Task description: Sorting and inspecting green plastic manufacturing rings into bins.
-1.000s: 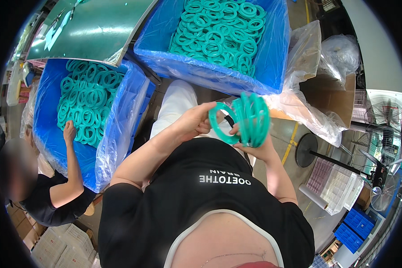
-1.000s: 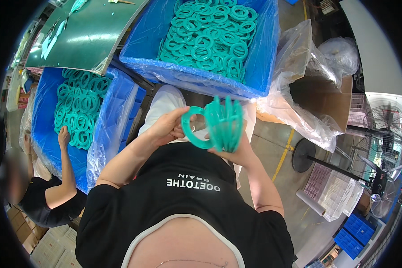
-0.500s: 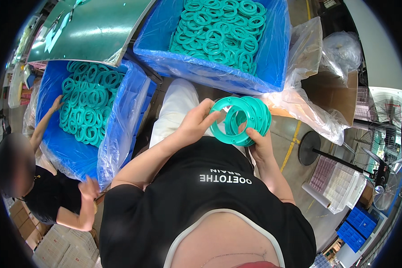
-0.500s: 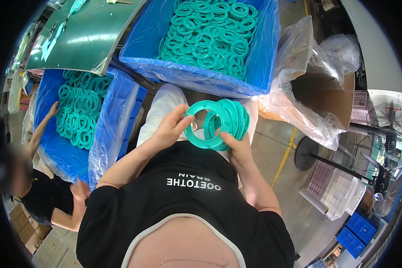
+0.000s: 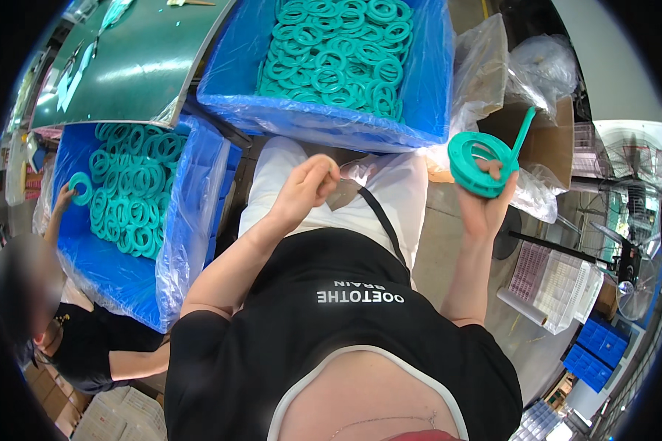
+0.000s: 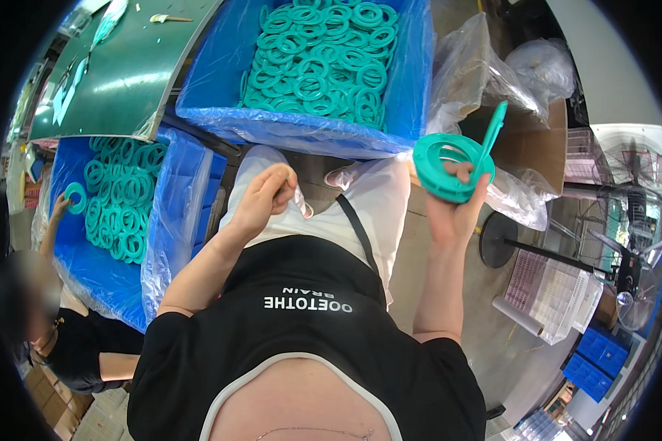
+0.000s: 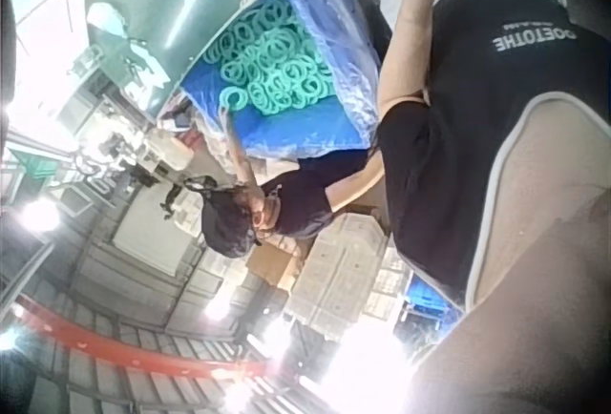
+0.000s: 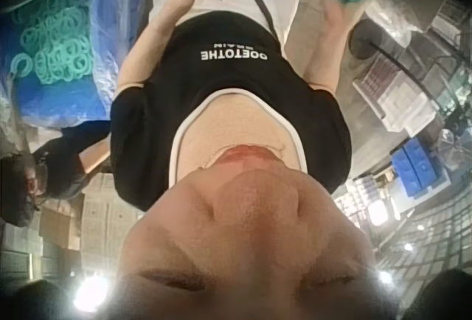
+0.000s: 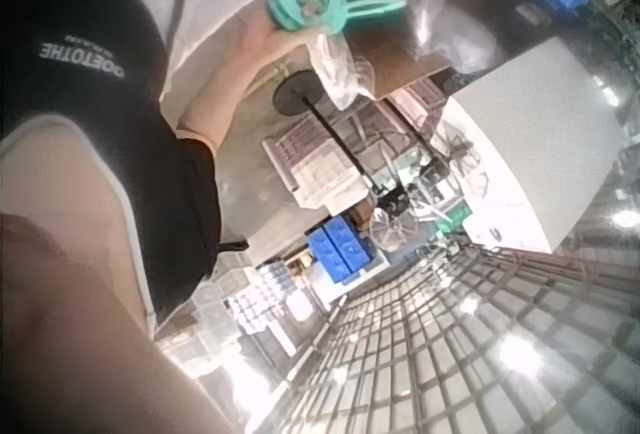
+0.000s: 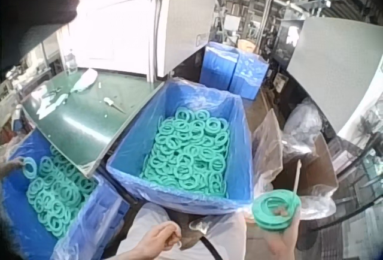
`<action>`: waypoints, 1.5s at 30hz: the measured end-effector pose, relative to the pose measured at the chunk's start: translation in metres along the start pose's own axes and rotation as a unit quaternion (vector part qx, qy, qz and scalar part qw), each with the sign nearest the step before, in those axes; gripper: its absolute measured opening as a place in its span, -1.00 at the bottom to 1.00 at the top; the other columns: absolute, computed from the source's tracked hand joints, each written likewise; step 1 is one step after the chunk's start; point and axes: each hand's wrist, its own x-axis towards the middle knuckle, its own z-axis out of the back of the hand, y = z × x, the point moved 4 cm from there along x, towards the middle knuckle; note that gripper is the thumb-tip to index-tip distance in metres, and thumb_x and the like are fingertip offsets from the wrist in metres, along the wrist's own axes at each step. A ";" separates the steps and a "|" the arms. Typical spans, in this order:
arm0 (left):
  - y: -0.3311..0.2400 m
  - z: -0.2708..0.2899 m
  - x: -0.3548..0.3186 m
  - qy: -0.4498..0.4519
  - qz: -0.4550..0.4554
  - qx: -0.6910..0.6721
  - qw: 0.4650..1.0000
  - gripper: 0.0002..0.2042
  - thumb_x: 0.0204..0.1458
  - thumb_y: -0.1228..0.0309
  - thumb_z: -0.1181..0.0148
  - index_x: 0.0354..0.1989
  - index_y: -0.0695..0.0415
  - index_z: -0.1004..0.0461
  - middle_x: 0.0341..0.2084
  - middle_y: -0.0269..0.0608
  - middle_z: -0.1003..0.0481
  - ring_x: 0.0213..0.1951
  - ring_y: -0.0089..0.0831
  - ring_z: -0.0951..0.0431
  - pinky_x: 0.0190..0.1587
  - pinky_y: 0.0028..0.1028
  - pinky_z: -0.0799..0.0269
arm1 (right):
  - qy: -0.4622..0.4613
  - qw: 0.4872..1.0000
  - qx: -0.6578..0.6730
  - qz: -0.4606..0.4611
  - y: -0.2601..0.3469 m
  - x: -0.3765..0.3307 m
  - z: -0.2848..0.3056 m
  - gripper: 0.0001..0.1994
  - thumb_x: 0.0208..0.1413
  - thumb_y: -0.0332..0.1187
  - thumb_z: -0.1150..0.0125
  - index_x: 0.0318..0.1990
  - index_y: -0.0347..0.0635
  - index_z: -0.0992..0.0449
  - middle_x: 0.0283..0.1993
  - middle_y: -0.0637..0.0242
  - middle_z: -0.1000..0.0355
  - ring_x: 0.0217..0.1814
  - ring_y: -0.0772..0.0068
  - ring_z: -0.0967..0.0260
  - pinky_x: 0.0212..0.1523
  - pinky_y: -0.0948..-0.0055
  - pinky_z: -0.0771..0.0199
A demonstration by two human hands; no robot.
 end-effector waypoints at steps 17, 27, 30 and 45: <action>0.022 -0.013 -0.008 0.042 -0.010 0.053 0.998 -0.78 0.21 0.24 0.07 -0.31 0.12 -0.37 -0.64 -0.54 -0.19 -0.61 -0.78 -0.05 -0.59 -0.71 0.07 | 0.218 0.940 -0.197 -0.172 -0.096 -0.034 0.003 -0.73 -0.01 -0.24 -0.24 -0.24 -0.12 -0.34 -0.50 0.49 -0.22 -0.27 0.50 -0.21 -0.19 0.51 -0.24; 0.008 -0.005 -0.012 0.046 0.004 0.107 0.993 -0.78 0.16 0.32 -0.04 -0.16 0.22 -0.42 -0.61 -0.52 -0.34 -0.53 -0.68 -0.26 -0.51 -0.58 -0.19 | 0.036 0.903 -0.417 -0.098 -0.095 -0.040 0.033 -0.70 -0.10 -0.41 -0.32 -0.19 -0.22 -0.43 -0.33 0.35 -0.42 -0.27 0.52 -0.36 -0.20 0.47 -0.33; 0.019 0.000 -0.006 -0.020 -0.109 0.170 0.979 -0.77 0.12 0.32 -0.09 -0.21 0.25 -0.41 -0.56 -0.42 -0.44 -0.49 -0.65 -0.35 -0.47 -0.49 -0.27 | 0.042 0.899 -0.427 -0.084 -0.091 -0.043 0.033 -0.64 -0.13 -0.43 -0.35 -0.12 -0.23 -0.42 -0.28 0.37 -0.43 -0.26 0.56 -0.37 -0.21 0.50 -0.35; -0.004 0.013 0.006 0.002 -0.012 0.005 1.000 -0.82 0.20 0.38 0.16 -0.39 0.17 -0.32 -0.65 -0.41 -0.25 -0.69 -0.72 -0.06 -0.66 -0.66 0.06 | 0.042 0.997 0.044 0.037 0.010 0.001 0.003 -0.84 0.03 -0.34 -0.20 -0.28 -0.05 -0.34 -0.29 0.44 -0.31 -0.12 0.44 -0.29 0.15 0.26 -0.24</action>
